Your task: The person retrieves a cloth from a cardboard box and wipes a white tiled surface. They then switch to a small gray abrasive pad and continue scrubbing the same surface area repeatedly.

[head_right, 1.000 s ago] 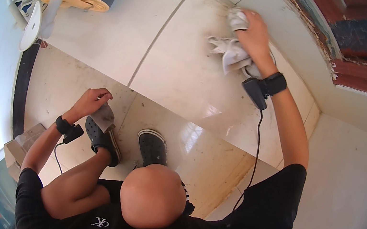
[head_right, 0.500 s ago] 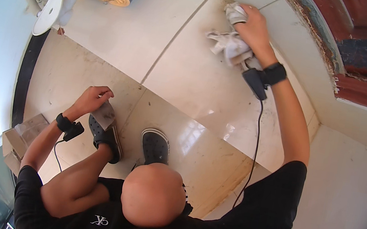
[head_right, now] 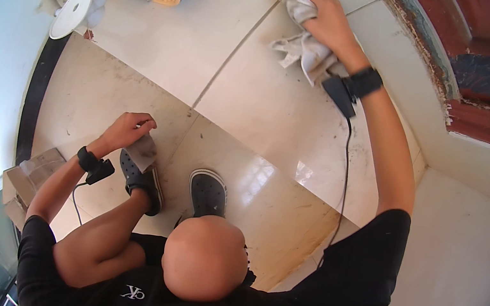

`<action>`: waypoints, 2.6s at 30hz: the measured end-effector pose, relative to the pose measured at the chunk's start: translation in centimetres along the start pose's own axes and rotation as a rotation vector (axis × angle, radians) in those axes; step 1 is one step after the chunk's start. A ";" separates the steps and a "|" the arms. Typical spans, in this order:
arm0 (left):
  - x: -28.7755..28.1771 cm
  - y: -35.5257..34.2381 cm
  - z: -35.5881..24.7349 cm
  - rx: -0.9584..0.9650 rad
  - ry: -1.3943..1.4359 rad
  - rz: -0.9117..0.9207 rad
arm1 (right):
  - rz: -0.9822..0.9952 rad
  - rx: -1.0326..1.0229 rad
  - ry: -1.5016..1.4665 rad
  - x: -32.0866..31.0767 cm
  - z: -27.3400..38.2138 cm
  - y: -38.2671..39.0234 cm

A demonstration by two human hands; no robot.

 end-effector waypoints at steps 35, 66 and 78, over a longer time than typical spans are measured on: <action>1.8 -0.9 4.8 -0.025 0.043 0.018 | 0.473 0.001 -0.204 3.6 12.5 7.3; 11.6 -5.2 -8.5 0.195 -0.013 0.206 | 0.676 0.463 -0.339 -15.8 11.2 33.3; 15.2 -6.9 -11.1 0.221 -0.068 0.232 | 0.296 0.407 -0.092 -16.4 -10.9 22.0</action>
Point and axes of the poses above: each hand's wrist, its own y-axis away from the middle knuckle, its own x-axis out of the palm, z = x × y, the point moved 7 cm from there along -y, towards the middle knuckle, and after that the axes turned 12 degrees about -z, right-handed, at the moved point
